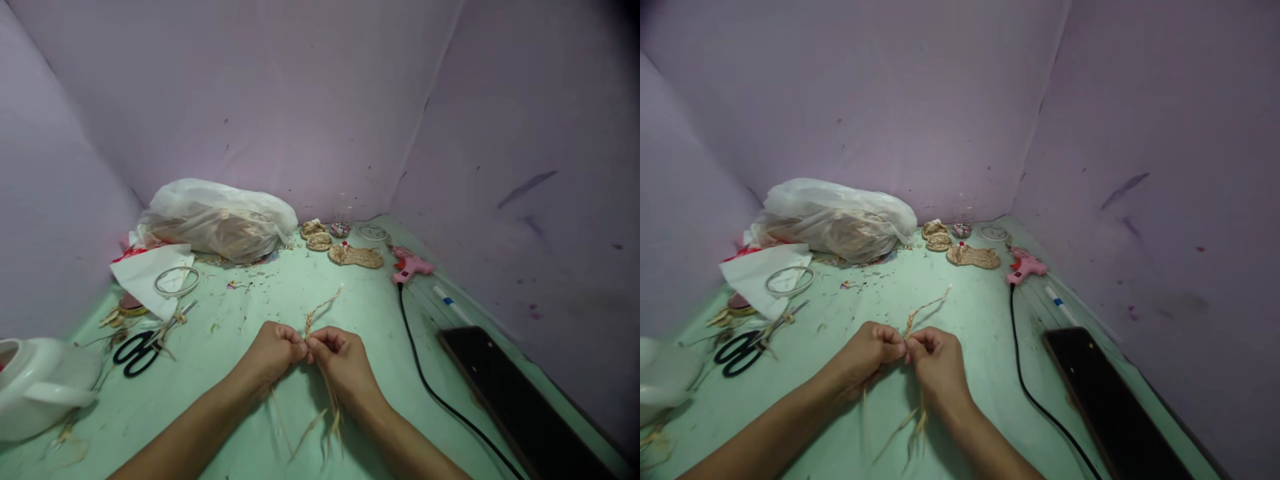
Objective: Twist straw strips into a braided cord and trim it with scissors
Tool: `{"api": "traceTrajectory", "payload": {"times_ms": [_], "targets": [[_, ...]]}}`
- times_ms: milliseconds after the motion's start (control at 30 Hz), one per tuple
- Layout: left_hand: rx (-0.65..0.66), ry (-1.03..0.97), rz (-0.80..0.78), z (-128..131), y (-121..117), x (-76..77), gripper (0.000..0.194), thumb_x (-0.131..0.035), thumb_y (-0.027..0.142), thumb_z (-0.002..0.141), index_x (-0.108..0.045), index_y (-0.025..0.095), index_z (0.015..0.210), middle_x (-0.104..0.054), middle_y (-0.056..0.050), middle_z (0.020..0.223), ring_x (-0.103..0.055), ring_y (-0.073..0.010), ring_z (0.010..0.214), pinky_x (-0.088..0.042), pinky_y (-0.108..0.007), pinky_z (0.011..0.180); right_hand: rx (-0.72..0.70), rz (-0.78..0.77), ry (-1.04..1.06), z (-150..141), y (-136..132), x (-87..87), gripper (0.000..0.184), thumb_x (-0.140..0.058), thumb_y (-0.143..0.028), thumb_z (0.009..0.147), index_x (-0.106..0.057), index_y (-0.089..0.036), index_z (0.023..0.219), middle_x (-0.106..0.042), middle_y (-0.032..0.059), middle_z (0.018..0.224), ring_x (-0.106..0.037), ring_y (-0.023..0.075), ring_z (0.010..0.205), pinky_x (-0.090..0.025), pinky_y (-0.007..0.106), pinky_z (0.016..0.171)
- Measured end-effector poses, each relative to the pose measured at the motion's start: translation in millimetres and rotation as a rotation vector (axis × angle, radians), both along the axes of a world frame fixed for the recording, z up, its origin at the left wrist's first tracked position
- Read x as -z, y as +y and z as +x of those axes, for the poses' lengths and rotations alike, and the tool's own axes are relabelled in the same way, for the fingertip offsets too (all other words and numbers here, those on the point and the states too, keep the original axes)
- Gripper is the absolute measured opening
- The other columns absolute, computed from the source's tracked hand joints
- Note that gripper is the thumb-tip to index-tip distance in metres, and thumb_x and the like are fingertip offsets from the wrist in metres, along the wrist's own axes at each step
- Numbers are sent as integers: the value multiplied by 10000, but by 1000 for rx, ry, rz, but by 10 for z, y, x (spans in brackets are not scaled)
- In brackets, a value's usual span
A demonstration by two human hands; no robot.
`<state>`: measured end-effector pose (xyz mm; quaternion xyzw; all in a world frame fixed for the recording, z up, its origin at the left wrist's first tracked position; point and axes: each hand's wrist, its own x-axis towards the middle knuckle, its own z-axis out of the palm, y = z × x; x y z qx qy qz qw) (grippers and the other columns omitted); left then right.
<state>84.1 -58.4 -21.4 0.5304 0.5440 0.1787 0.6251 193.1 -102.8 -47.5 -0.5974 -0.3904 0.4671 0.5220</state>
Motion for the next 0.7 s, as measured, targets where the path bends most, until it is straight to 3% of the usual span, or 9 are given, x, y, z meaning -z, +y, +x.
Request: {"api": "traceTrajectory", "payload": {"times_ms": [133,267,367,533,700], "targets": [[17,-4,195,-22,-6,90,93,-525,178,532,-487,132,460,-376,57,412,-282,-48,423,-199,-196,420,-68,-5,-288,98,1,-37,179,-525,-215,712,-661,-128,634,-623,41,576,-511,129,541,-350,235,510],[-17,44,257,-11,-26,140,110,-513,218,556,-515,131,489,-417,35,451,-323,-71,462,-235,-209,443,-148,-38,-492,177,-2,-94,206,-520,-234,727,-674,-139,629,-635,49,571,-512,134,521,-325,239,486],[-94,85,266,18,-53,156,109,-514,211,553,-544,125,494,-444,24,449,-338,-77,460,-250,-211,444,-118,-52,-586,156,-41,-148,191,-526,-235,724,-681,-153,648,-641,47,576,-514,134,508,-320,237,476],[-264,-41,100,81,-99,143,75,-473,124,514,-528,135,465,-447,30,400,-345,-64,402,-256,-195,420,-101,153,-806,27,-166,-134,217,-473,-190,750,-661,-152,649,-620,53,602,-529,135,528,-344,235,503],[-365,-139,-142,105,-100,20,81,-430,86,463,-449,157,431,-291,79,320,-152,-27,318,-75,-193,358,-156,393,-1071,-69,-230,14,229,-417,-95,742,-627,-127,657,-593,62,593,-517,137,479,-328,244,469]]}}
